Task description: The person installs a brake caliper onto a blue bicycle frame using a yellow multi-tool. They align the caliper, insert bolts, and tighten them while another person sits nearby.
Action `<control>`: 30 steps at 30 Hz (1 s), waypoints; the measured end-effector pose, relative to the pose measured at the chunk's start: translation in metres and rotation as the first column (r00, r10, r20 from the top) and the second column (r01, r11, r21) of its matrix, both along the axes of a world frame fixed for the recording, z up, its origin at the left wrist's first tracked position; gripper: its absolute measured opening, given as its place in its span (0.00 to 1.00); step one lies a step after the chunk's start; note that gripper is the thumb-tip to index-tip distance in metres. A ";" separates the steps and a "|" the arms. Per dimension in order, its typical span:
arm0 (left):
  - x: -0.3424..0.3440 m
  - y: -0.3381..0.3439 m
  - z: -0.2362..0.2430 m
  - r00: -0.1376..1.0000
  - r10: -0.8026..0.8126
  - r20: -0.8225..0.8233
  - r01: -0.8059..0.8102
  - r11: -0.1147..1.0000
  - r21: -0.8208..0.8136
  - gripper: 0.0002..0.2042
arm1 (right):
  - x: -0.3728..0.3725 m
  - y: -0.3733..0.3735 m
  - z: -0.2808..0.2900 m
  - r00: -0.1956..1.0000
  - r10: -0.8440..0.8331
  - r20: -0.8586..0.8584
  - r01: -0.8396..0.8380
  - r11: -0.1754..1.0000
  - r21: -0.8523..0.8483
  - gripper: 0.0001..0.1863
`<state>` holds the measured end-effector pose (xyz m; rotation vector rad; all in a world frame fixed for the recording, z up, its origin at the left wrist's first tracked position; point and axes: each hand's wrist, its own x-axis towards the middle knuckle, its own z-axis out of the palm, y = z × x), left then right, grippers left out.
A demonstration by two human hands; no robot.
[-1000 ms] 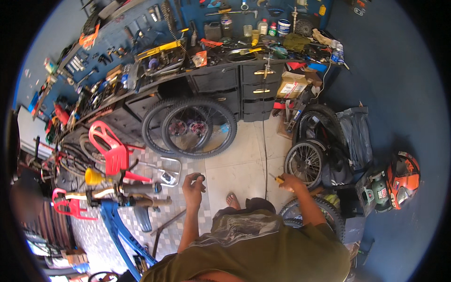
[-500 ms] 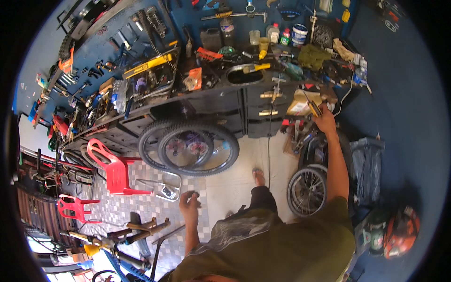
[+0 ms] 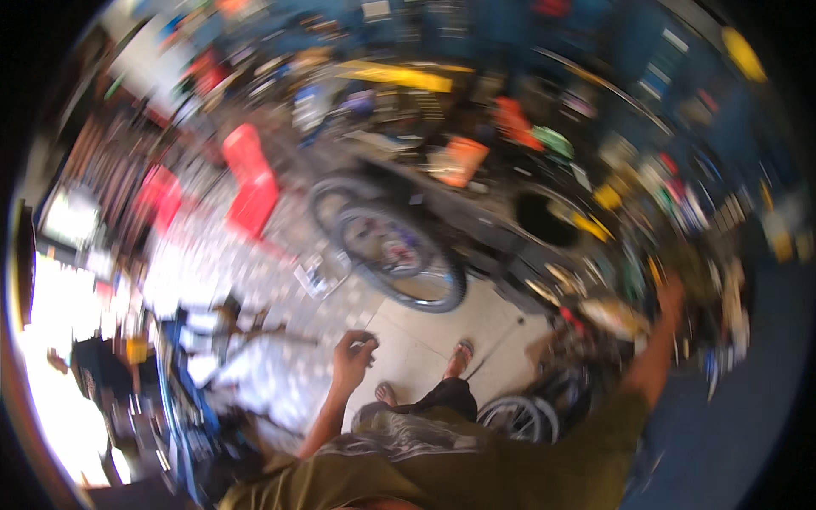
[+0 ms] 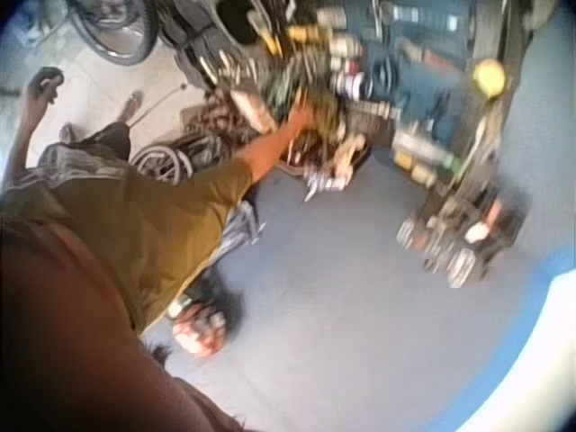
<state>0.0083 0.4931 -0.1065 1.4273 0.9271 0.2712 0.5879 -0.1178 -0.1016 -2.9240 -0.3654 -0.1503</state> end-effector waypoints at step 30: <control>-0.531 -0.118 0.081 0.111 0.865 0.490 -0.948 0.240 -0.210 0.11 | -0.953 0.624 0.105 -0.825 0.542 -0.160 -0.368 -0.300 0.880 0.18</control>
